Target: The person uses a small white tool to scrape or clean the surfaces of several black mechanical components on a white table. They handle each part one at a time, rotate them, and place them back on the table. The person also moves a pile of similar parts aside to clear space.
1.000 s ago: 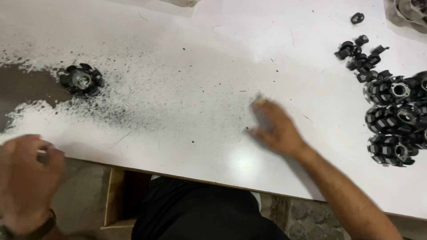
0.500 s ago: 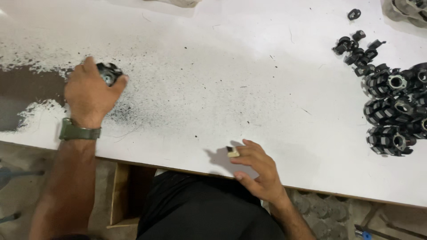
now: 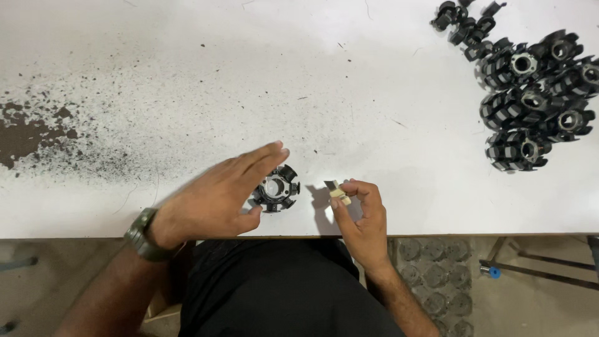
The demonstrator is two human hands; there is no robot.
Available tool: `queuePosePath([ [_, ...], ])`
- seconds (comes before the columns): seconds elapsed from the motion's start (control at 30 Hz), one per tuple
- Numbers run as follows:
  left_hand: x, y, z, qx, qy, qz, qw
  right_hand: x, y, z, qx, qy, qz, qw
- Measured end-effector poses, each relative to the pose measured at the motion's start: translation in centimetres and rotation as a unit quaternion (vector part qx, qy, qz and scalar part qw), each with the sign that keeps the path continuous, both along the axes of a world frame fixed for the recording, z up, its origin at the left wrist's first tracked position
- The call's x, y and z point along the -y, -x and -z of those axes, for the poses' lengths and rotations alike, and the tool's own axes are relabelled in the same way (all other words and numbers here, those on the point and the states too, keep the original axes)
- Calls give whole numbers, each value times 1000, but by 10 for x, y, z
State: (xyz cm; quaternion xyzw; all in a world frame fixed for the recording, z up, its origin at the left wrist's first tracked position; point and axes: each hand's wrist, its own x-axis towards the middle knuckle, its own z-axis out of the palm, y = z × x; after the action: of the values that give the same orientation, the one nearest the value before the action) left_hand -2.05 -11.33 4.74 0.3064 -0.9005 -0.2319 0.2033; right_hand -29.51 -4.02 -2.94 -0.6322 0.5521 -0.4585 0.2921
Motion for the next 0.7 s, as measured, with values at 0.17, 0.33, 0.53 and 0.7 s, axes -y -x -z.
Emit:
queuePosePath([
  [0.17, -34, 17, 10, -93, 72, -77, 990, 18, -14, -6, -104, 103, -42, 988],
  [0.33, -28, 41, 40, -32, 90, -193, 977, 43, -36, -9, -104, 30, -40, 993],
  [0.53, -26, 36, 49, -59, -32, -212, 975, 27, -47, -11, -67, -3, -76, 995],
  [0.7, -39, 33, 50, -75, -27, -199, 977, 9, -47, -3, -133, 87, -47, 986],
])
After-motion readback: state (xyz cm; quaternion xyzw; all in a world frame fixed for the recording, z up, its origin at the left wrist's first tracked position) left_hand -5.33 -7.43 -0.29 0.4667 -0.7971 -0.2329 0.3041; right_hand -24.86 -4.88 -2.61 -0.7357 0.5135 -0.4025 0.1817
